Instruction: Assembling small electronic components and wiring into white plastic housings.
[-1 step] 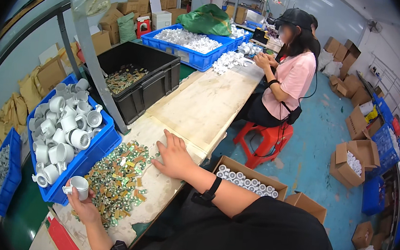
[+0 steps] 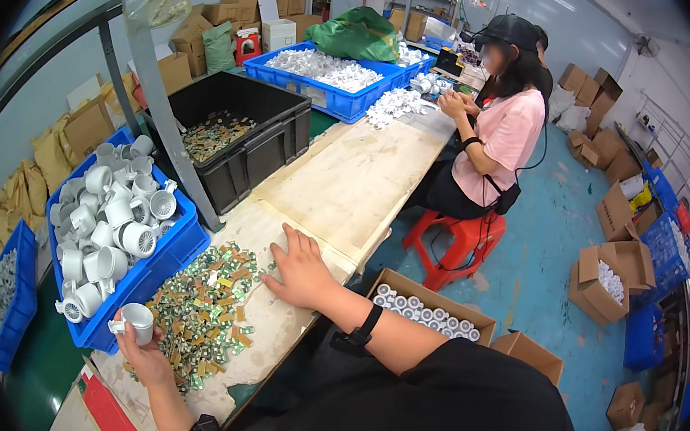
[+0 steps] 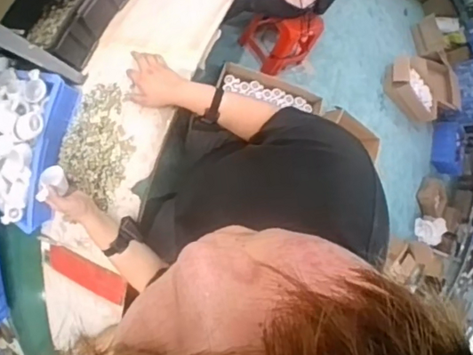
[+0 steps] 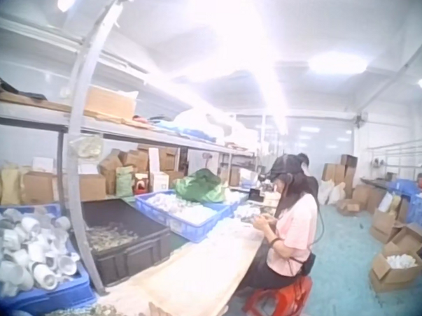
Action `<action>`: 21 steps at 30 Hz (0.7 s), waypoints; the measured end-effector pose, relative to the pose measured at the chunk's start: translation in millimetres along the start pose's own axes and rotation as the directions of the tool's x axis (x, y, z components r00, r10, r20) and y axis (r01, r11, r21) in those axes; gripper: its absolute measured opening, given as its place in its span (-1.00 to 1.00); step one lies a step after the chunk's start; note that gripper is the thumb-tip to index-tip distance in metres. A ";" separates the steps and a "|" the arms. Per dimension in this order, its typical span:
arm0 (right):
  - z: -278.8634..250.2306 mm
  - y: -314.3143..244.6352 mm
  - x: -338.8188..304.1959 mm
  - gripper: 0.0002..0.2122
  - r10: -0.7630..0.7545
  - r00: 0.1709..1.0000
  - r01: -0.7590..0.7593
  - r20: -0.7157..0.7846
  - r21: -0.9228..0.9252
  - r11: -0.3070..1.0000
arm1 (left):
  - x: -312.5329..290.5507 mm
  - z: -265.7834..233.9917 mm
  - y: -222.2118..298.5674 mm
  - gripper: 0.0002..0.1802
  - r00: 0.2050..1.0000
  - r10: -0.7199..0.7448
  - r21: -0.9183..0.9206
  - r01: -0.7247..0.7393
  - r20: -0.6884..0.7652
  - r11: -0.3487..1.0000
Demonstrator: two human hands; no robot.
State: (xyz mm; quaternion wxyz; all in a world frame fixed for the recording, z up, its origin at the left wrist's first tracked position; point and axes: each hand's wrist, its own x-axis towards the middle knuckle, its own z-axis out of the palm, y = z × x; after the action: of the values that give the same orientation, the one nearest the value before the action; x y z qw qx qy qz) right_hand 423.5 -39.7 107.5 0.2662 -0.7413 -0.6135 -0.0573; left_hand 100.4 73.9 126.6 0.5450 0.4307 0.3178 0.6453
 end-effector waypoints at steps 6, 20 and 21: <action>2.8 0.3 -0.4 -0.38 0.014 0.999 -0.013 0.036 -0.049 0.999 | 1.8 -4.2 -2.7 -0.43 1.000 0.010 0.042 -0.010 0.008 0.999; 9.4 4.1 -1.6 -0.37 -0.011 1.000 0.011 0.007 -0.054 0.998 | 9.2 -12.0 -8.2 -0.48 0.997 0.015 0.164 -0.003 -0.071 0.986; 10.4 4.9 -2.0 -0.37 -0.015 1.000 0.014 -0.003 -0.058 0.998 | 8.1 -10.9 -7.6 -0.48 0.997 0.012 0.165 -0.001 -0.071 0.986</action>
State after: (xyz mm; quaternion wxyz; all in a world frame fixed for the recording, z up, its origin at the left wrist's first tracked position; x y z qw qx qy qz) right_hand 425.1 -37.2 96.2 0.2454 -0.7441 -0.6165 -0.0783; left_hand 93.5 84.1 116.9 0.4937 0.4517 0.3880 0.6338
